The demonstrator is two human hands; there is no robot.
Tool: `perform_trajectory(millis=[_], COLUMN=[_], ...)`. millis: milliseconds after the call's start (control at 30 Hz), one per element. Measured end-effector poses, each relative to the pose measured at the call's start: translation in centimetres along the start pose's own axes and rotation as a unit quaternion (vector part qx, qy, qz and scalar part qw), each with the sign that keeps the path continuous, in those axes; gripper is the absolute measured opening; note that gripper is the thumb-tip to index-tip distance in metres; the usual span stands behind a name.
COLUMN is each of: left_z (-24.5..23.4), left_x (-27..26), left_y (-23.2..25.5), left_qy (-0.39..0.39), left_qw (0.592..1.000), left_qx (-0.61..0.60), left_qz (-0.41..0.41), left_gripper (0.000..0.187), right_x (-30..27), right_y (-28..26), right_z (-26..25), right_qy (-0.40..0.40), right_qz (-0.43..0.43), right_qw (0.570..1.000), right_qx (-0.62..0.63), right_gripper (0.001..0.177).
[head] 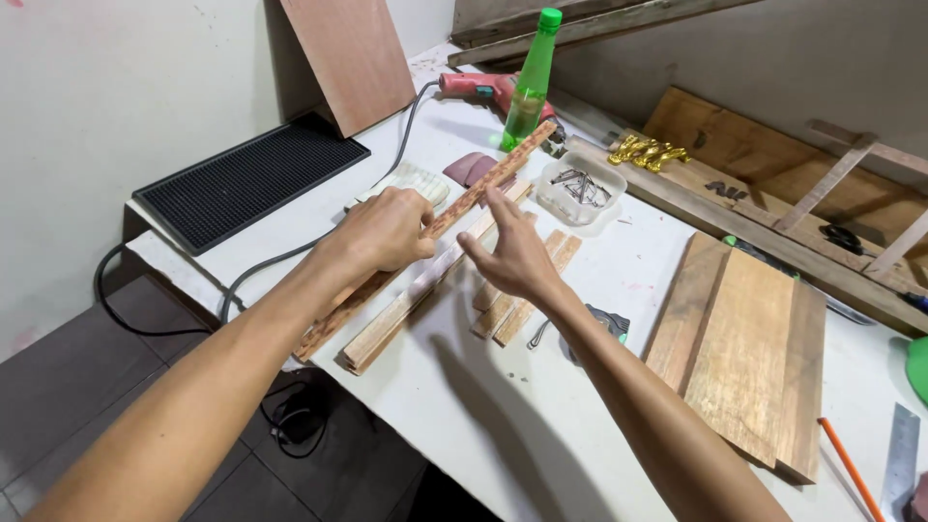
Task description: Measuring and marking wooden slats and boards at a workbench for construction.
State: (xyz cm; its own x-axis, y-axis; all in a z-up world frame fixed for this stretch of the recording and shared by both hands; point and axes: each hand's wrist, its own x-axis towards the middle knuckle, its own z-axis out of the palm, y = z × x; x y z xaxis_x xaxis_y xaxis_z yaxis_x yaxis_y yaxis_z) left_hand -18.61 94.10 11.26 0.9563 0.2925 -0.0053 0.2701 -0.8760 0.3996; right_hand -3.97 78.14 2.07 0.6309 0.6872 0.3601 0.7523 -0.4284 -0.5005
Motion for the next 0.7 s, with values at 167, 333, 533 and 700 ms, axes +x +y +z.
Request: perform_trajectory(millis=[167,333,533,700], left_z=[2.0,4.5,5.2,5.5], left_x=[2.2,5.6,7.6,8.0], left_y=[-2.7,-4.8,-5.3,-5.6], left_qy=[-0.024,-0.056,-0.042,-0.053], left_qw=[0.999,0.997,0.999,0.998], left_qx=[0.001,0.008,0.002,0.007], left_qz=[-0.031,-0.043,-0.026,-0.035], left_gripper=[0.027,0.017,0.014,0.014], right_x=[0.6,2.3,3.4,3.2], right_y=[0.2,2.8,3.9,3.3], right_z=[2.7,3.6,4.1,4.5], right_qy=[-0.114,-0.168,-0.195,-0.218], right_qz=[-0.031,-0.025,-0.045,-0.05], right_qw=[0.992,0.983,0.973,0.961], right_qx=[-0.051,-0.074,-0.113,-0.162], right_gripper=[0.085,0.08,0.082,0.082])
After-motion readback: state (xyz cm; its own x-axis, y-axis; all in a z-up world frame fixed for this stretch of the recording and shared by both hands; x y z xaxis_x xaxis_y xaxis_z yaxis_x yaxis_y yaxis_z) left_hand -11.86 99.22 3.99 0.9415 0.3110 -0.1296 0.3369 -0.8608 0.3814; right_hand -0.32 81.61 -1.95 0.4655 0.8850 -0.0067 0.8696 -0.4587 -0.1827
